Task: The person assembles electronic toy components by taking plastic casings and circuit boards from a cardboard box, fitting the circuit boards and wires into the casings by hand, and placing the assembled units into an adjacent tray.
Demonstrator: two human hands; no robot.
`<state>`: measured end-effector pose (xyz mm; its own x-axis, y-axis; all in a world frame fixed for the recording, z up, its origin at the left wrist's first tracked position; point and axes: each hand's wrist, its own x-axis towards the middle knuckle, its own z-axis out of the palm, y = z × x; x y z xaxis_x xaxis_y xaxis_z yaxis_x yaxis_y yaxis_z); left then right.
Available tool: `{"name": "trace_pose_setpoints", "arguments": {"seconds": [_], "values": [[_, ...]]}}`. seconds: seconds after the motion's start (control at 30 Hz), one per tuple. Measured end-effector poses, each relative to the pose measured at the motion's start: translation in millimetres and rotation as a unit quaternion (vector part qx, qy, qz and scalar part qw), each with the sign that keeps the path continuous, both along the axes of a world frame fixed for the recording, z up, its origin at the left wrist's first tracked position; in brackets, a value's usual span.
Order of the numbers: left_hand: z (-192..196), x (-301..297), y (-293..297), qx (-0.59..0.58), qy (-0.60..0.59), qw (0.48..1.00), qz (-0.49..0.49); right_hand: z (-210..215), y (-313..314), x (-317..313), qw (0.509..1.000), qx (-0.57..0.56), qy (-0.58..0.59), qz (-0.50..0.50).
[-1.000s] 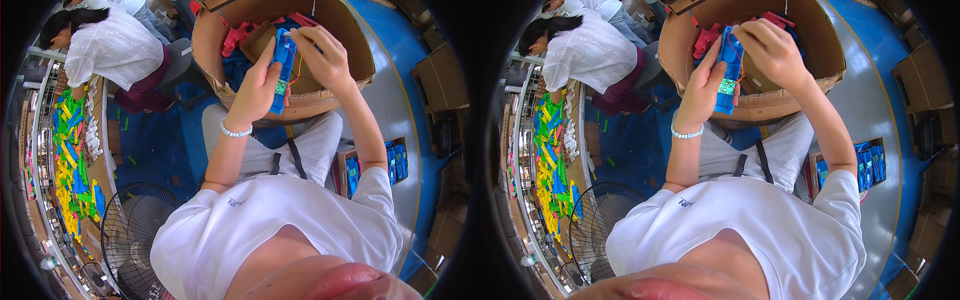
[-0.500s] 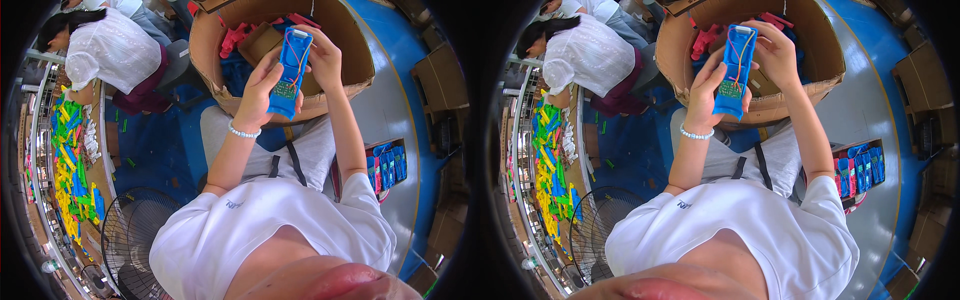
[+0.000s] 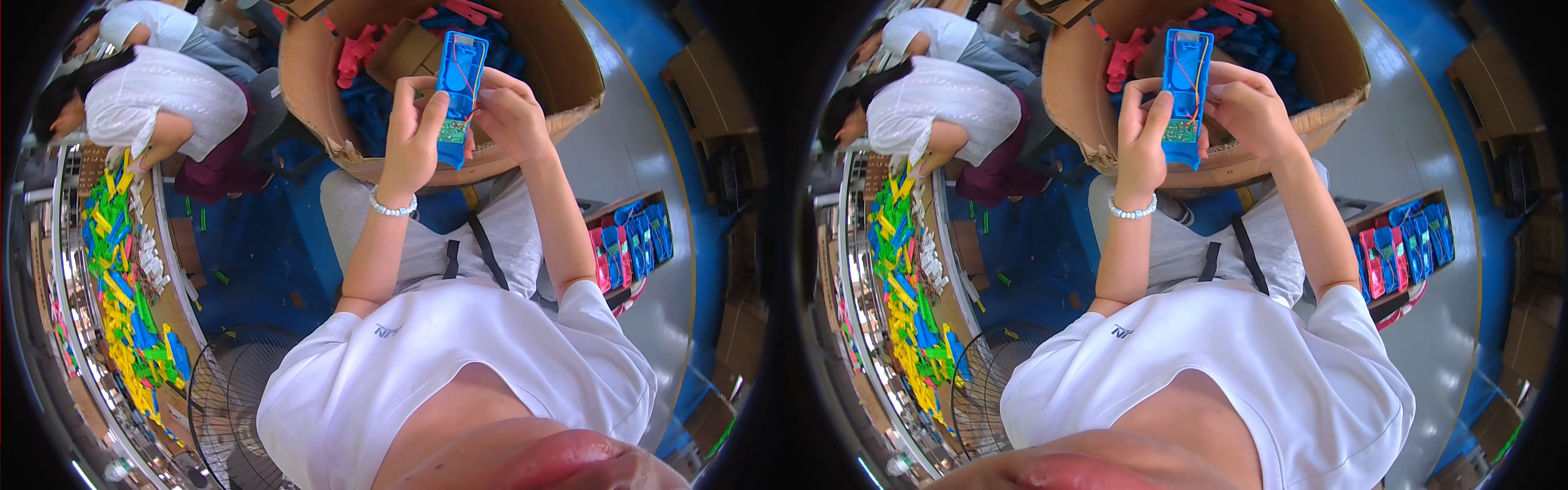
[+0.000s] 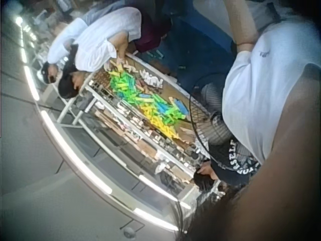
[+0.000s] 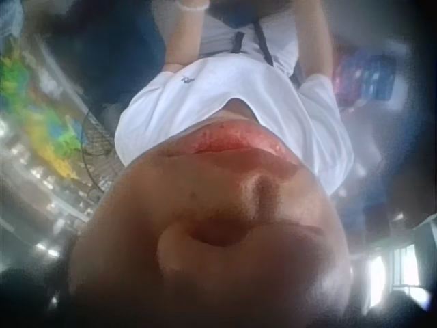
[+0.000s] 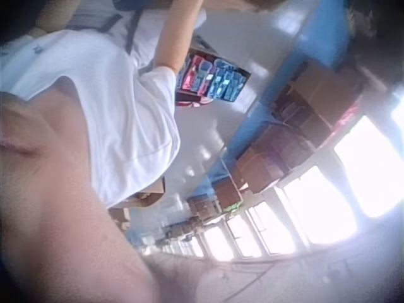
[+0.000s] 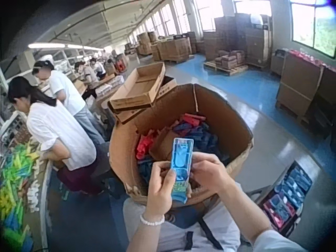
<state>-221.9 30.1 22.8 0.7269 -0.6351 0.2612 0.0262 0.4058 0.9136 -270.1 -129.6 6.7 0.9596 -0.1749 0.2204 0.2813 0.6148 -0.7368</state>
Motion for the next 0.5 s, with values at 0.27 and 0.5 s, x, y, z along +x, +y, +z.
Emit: {"name": "trace_pose_setpoints", "arguments": {"seconds": [0.27, 0.5], "values": [[-24, -18, -9, 0.095, -0.152, 0.983, 0.048, 3, 11, -37, 0.987, -0.032, 0.066, -0.141], [-18, -73, -39, 0.064, -0.189, 0.978, -0.065, 8, 2, -117, 0.968, -0.007, 0.036, -0.248]]}}
